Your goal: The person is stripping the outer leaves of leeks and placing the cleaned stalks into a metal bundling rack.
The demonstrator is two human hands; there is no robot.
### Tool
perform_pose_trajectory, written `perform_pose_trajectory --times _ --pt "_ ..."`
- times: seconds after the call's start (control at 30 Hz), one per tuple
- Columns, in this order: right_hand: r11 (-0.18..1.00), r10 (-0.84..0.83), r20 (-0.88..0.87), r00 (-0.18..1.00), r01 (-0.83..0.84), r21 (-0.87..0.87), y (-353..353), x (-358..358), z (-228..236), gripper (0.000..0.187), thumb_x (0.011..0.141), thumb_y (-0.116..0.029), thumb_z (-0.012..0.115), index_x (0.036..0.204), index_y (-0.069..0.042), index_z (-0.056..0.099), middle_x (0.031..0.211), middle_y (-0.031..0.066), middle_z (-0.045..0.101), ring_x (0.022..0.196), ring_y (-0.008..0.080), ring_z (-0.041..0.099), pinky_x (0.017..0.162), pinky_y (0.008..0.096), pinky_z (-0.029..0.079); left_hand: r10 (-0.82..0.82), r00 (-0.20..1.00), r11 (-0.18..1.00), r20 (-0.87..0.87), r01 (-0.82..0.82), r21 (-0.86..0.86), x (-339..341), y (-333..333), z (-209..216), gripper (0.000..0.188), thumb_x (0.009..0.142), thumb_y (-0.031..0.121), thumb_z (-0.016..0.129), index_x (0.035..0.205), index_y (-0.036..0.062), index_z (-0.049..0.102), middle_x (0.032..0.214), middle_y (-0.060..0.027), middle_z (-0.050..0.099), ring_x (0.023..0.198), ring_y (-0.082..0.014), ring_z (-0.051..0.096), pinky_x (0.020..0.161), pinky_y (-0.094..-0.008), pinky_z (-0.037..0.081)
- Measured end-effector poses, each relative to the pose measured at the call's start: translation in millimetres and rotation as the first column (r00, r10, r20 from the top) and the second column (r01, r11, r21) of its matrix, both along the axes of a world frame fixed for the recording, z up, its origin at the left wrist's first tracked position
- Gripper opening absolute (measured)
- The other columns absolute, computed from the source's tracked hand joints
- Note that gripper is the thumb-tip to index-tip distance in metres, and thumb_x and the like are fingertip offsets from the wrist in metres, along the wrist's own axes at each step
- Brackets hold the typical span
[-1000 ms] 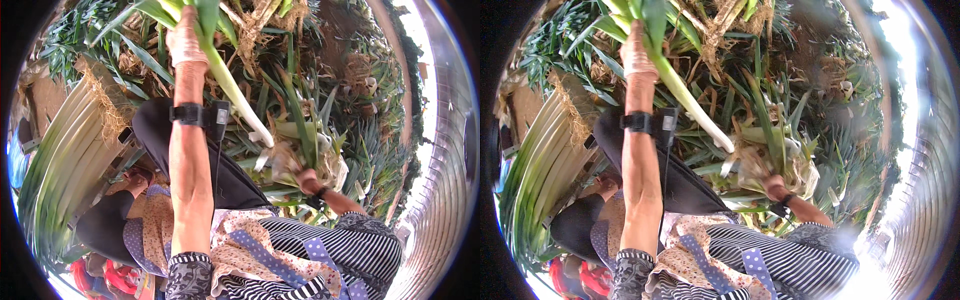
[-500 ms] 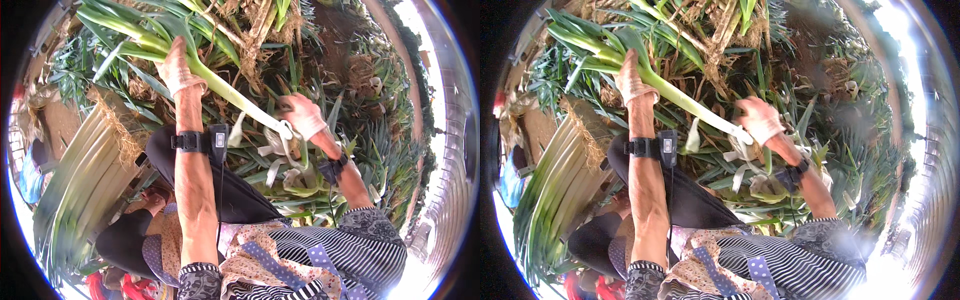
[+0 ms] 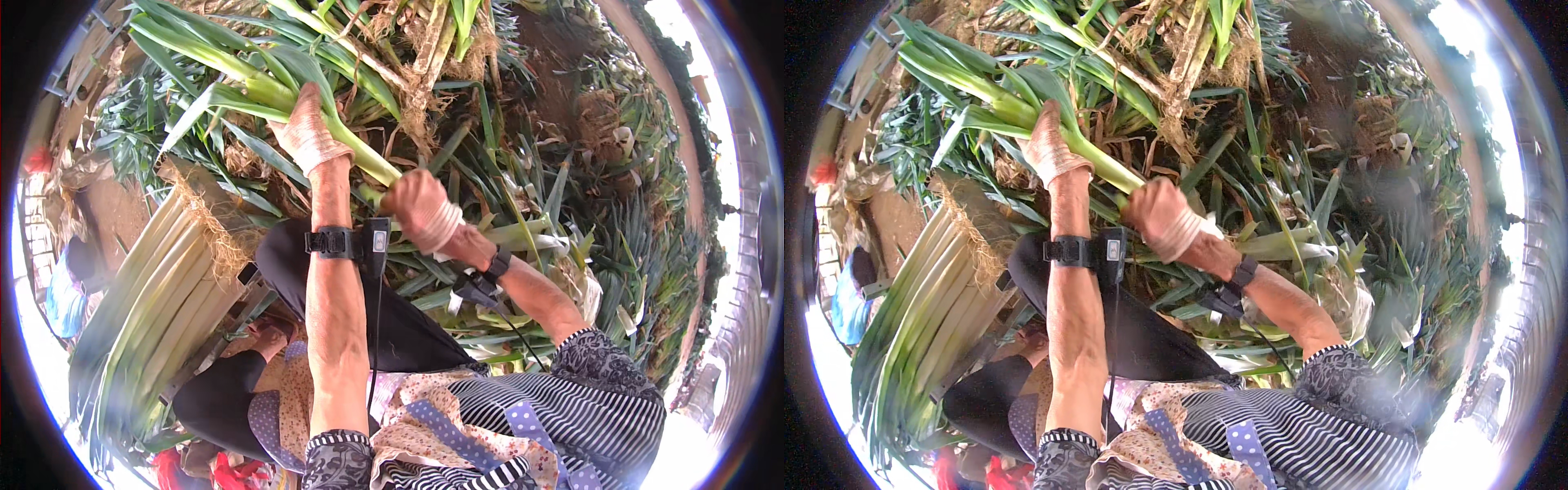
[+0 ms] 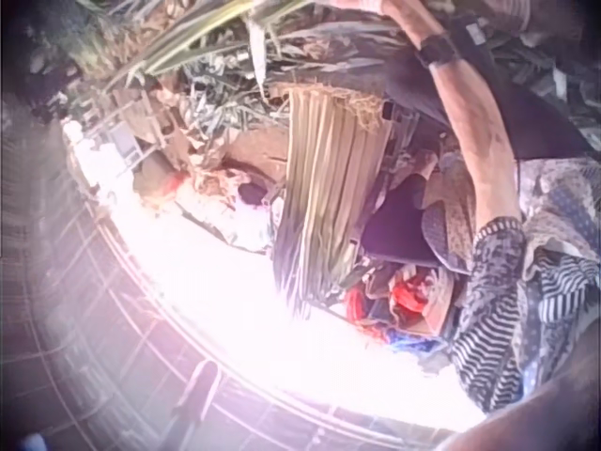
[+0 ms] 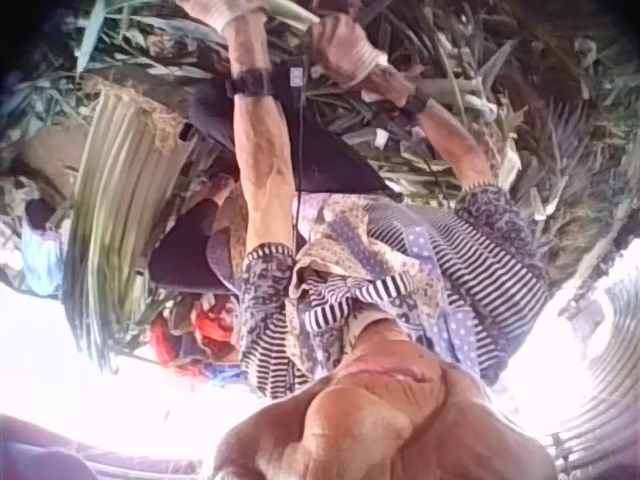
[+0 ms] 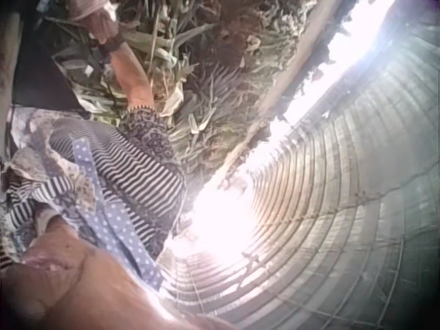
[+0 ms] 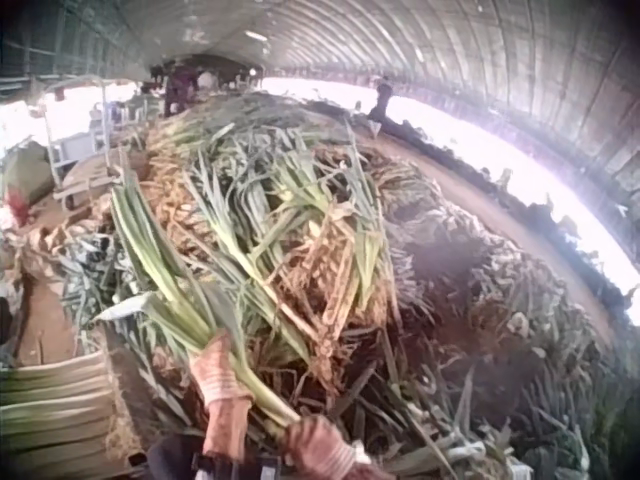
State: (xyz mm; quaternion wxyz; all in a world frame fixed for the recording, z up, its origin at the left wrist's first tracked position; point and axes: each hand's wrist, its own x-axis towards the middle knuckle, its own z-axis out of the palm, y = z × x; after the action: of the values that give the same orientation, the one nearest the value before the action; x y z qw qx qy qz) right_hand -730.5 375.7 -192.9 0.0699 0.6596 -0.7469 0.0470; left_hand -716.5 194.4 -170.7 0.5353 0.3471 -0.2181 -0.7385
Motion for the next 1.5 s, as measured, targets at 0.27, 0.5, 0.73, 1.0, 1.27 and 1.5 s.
perform_pose_trajectory --times 0.27,0.5,0.73,1.0,1.27,1.5 --pt "0.805 -0.294 0.41 0.864 -0.008 0.593 105.4 32.5 -38.9 0.015 0.075 -0.018 0.062 0.08 -0.004 0.059 0.075 0.0109 0.058 0.071 0.0281 0.061 0.061 0.04 0.051 -0.041 0.999 0.999 -0.031 0.042 0.03 1.6 -2.7 7.4 0.046 0.075 0.004 0.069 0.115 0.0055 0.048 0.098 -0.0098 0.058 0.071 -0.0199 0.06 0.049 -0.033 0.055" --pt "0.853 -0.446 0.57 0.691 0.52 0.038 68.1 -0.1 30.5 0.03 0.065 -0.022 0.077 0.087 -0.008 0.062 0.1 0.0116 0.059 0.09 0.0303 0.059 0.074 0.0397 0.048 -0.074 0.997 0.996 0.034 0.073 0.043 1.2 3.5 7.7 0.041 0.078 0.007 0.067 0.114 0.0068 0.047 0.098 -0.0093 0.058 0.072 -0.0201 0.061 0.047 -0.0324 0.054" --pt "0.932 -0.284 0.47 0.836 0.355 -0.069 -9.3 -14.9 21.5 0.036 0.059 -0.021 0.08 0.086 -0.007 0.061 0.09 0.0096 0.059 0.084 0.0292 0.058 0.067 0.0402 0.049 -0.066 0.998 0.997 -0.002 0.066 -0.031 -3.2 18.6 5.6 0.036 0.078 0.015 0.067 0.106 0.001 0.05 0.079 -0.0104 0.059 0.05 -0.0197 0.056 0.042 -0.0291 0.049" --pt "0.92 -0.035 0.134 0.99 -0.021 0.392 61.4 42.8 -35.8 0.007 0.073 -0.009 0.057 0.079 -0.008 0.054 0.074 0.0088 0.054 0.066 0.0221 0.057 0.056 0.035 0.047 -0.099 0.995 0.993 0.013 0.1 -0.059 -5.5 17.0 9.2 0.033 0.08 0.016 0.066 0.105 0.0026 0.05 0.079 -0.0099 0.06 0.052 -0.0194 0.057 0.041 -0.0289 0.048" --pt "0.748 -0.59 0.468 0.657 0.228 0.623 199.5 44.7 -93.3 0.014 0.069 -0.015 0.064 0.079 -0.006 0.061 0.078 0.0131 0.061 0.077 0.0335 0.061 0.067 0.0411 0.05 -0.107 0.993 0.994 -0.042 0.106 -0.029 11.4 6.9 14.1 0.043 0.077 0.026 0.07 0.105 0.001 0.05 0.085 -0.0109 0.058 0.057 -0.0223 0.059 0.047 -0.0325 0.051" --pt "0.319 -0.938 0.346 0.002 0.396 0.861 327.0 17.5 -106.6 0.031 0.074 -0.027 0.066 0.091 -0.001 0.066 0.079 0.0153 0.065 0.066 0.0199 0.064 0.055 0.0354 0.052 -0.255 0.915 0.961 -0.314 0.276 0.024 13.5 -1.7 13.6 0.044 0.083 0.042 0.059 0.104 0.0043 0.052 0.078 -0.0081 0.059 0.054 -0.0177 0.054 0.052 -0.0271 0.049"
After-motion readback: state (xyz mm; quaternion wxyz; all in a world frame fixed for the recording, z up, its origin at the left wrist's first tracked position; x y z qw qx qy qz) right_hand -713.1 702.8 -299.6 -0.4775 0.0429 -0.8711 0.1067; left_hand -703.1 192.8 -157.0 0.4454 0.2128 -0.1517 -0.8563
